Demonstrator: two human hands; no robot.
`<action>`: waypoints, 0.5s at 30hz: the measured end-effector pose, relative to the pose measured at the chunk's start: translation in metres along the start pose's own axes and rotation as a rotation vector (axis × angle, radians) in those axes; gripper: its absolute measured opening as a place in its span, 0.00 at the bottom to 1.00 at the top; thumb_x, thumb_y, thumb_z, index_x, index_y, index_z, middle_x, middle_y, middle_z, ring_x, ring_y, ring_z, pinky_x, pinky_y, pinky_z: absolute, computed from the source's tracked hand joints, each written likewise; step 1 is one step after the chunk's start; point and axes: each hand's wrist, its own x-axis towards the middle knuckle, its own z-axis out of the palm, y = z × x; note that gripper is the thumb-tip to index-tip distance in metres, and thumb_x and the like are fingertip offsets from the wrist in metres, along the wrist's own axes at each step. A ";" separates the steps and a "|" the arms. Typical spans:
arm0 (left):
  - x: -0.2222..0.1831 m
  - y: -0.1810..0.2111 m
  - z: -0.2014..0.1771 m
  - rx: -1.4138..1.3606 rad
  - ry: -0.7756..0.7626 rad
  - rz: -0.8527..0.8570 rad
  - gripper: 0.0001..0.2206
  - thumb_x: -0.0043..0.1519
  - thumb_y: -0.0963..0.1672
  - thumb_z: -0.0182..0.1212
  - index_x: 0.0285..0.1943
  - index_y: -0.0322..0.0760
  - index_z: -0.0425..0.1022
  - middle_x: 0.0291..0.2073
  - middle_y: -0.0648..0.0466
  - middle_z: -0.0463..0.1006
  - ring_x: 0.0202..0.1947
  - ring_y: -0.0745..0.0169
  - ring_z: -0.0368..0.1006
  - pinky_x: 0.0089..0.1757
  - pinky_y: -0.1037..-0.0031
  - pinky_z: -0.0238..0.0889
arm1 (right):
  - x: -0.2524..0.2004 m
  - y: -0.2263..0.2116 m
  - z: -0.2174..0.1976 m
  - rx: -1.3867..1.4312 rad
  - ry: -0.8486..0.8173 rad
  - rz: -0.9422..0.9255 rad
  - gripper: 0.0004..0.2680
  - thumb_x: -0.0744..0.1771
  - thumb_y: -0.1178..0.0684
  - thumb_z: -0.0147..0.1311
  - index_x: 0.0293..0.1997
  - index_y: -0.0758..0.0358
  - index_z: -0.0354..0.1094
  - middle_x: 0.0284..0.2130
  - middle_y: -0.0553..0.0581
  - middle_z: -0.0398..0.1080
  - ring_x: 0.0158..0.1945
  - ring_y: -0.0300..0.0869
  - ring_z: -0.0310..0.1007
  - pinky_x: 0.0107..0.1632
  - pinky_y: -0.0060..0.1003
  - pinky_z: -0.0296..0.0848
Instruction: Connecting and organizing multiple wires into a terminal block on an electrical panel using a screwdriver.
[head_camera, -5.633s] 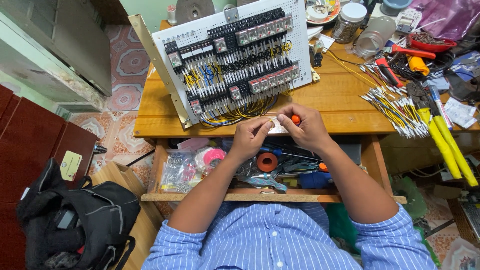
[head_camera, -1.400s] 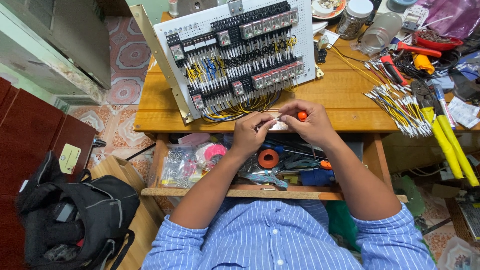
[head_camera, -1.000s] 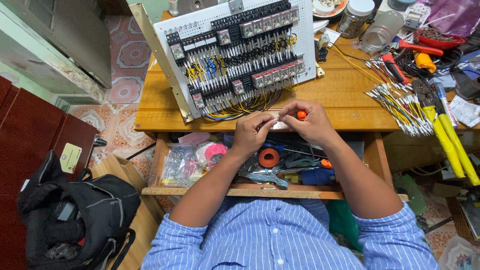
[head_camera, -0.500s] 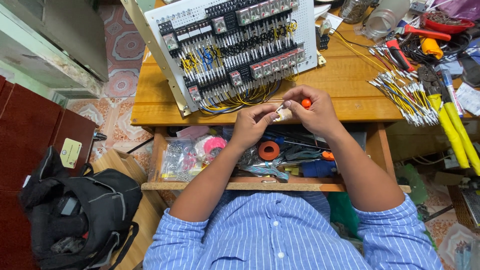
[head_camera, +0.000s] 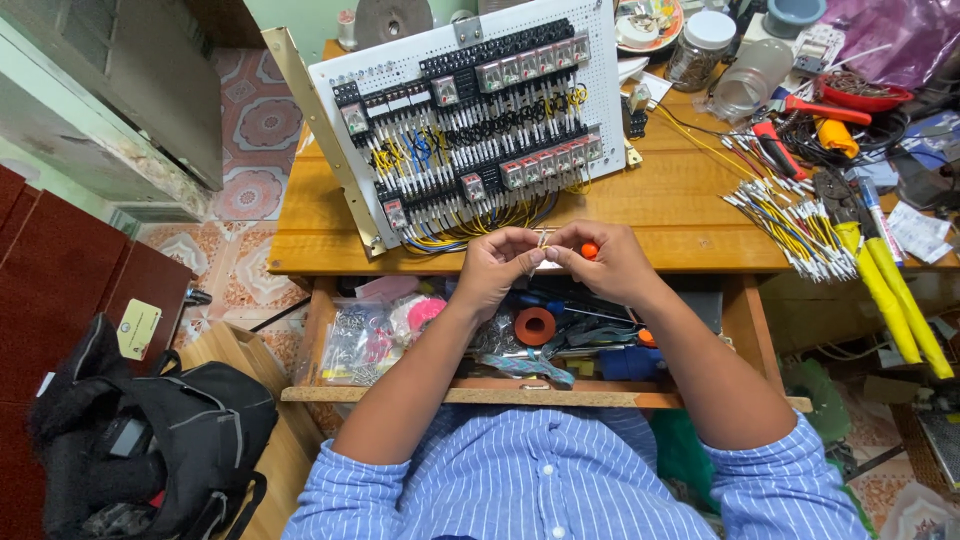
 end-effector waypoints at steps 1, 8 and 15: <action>-0.001 0.000 0.001 -0.001 0.000 0.004 0.13 0.56 0.40 0.75 0.48 0.32 0.80 0.32 0.54 0.83 0.30 0.76 0.77 0.32 0.85 0.74 | -0.001 0.000 0.000 -0.002 -0.001 -0.003 0.03 0.65 0.59 0.64 0.40 0.63 0.79 0.23 0.56 0.77 0.19 0.38 0.71 0.31 0.31 0.68; 0.002 -0.002 -0.002 0.003 -0.034 -0.008 0.13 0.54 0.39 0.76 0.46 0.32 0.80 0.30 0.54 0.83 0.29 0.75 0.78 0.30 0.86 0.72 | -0.001 0.000 -0.002 -0.099 -0.027 -0.016 0.03 0.65 0.58 0.63 0.39 0.60 0.79 0.17 0.53 0.74 0.21 0.39 0.73 0.35 0.32 0.69; 0.002 -0.004 0.000 0.064 -0.002 -0.019 0.13 0.54 0.39 0.77 0.44 0.32 0.80 0.29 0.56 0.82 0.28 0.78 0.77 0.29 0.88 0.71 | 0.003 0.011 0.000 -0.292 -0.015 -0.107 0.03 0.65 0.59 0.63 0.40 0.62 0.79 0.22 0.59 0.78 0.25 0.49 0.79 0.36 0.38 0.73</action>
